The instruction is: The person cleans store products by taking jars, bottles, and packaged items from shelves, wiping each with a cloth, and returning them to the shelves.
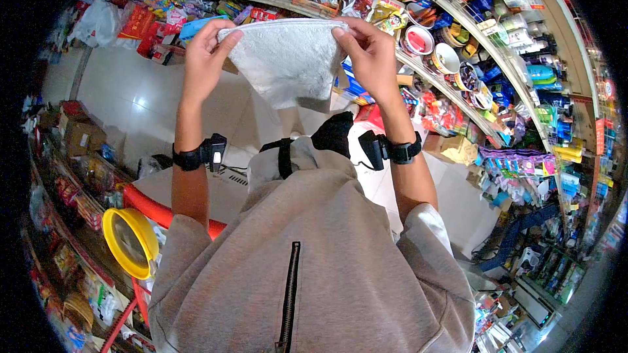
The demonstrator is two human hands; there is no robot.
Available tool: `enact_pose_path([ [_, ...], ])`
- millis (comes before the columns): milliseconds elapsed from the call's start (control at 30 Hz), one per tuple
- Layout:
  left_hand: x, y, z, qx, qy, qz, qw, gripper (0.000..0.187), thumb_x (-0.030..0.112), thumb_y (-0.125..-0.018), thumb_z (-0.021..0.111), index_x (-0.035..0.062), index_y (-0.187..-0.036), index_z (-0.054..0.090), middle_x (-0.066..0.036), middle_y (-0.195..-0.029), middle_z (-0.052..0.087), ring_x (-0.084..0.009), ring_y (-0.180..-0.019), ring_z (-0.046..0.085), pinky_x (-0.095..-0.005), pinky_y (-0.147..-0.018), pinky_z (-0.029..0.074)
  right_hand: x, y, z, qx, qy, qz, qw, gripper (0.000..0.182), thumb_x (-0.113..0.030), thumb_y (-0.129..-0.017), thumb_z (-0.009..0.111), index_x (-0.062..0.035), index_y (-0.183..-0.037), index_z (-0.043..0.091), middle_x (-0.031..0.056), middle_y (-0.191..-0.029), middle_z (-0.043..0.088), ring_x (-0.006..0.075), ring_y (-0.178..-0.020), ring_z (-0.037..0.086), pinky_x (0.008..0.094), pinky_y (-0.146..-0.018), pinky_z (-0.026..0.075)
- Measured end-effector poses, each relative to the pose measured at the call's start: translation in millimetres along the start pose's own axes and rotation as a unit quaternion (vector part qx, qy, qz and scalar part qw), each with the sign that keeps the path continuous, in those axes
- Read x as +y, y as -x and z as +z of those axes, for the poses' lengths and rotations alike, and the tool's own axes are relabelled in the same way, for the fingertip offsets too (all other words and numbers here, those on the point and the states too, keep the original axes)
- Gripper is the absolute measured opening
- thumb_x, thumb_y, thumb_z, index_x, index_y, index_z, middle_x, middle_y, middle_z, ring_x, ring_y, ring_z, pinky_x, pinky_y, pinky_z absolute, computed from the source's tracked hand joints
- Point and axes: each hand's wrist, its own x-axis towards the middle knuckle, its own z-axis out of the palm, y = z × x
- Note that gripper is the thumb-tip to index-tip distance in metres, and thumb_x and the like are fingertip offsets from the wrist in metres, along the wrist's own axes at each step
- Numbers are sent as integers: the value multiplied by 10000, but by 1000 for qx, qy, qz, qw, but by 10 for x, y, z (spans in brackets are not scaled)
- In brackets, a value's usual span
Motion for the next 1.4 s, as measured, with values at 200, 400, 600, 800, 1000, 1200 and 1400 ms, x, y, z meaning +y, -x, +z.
enact_pose_path([
  [200, -37, -69, -42, -2, 243, -78, 967, 319, 130, -905, 726, 24, -1195, 645, -3, -1037, 658, -73, -914, 565, -221, -813, 446, -254, -68, 47, -10, -19, -26, 999, 225, -126, -939, 670, 7, -1118, 699, -16, -797, 664, 26, -688, 538, 203, -597, 437],
  [400, -305, 231, 246, -78, 356, -149, 919, 479, 119, -913, 700, -22, -1341, 538, -84, -1324, 600, -193, -1253, 530, -344, -1082, 396, -138, -112, -33, -46, -19, -37, 998, 213, -132, -934, 679, -6, -1103, 708, -50, -749, 626, 10, -649, 494, 196, -554, 388],
  [600, -154, 250, 568, -87, 339, -109, 930, 415, 149, -917, 708, -11, -1283, 596, -44, -1244, 634, -126, -1139, 551, -302, -985, 424, 35, -83, -212, 1, -66, 53, 996, 203, -112, -936, 668, 17, -1090, 697, -18, -861, 663, 32, -748, 534, 211, -676, 438],
  [800, 38, 21, 401, -109, 166, -81, 977, 262, 115, -918, 682, -6, -1148, 649, -21, -1124, 662, -103, -996, 591, -270, -865, 473, 115, -45, -302, 16, -95, 51, 994, 203, -102, -937, 665, 20, -1098, 693, -8, -892, 680, 41, -810, 579, 212, -741, 463],
  [1000, 138, -80, 235, -90, 36, -20, 995, 255, 113, -924, 668, -8, -1148, 650, -7, -1009, 657, -70, -918, 564, -242, -804, 473, -126, 41, -211, -35, -2, -16, 999, 205, -111, -941, 665, 12, -1103, 692, 14, -865, 695, 48, -790, 600, 218, -701, 484],
  [1200, 251, -109, 248, -57, -74, 82, 992, 385, 210, -902, 704, 21, -1229, 629, -94, -1048, 691, -192, -955, 643, -294, -839, 498, -279, 42, -234, -24, 24, -28, 999, 213, -103, -932, 665, 20, -1103, 690, 64, -896, 721, 80, -808, 630, 253, -730, 511],
  [1400, 777, -267, 868, 56, -318, 384, 865, 604, 401, -855, 733, 57, -1315, 546, -159, -989, 694, -308, -923, 670, -368, -800, 536, -458, 51, -265, -65, 106, -91, 988, 196, -88, -913, 663, 14, -1074, 704, 119, -916, 731, 141, -784, 668, 295, -733, 530],
])
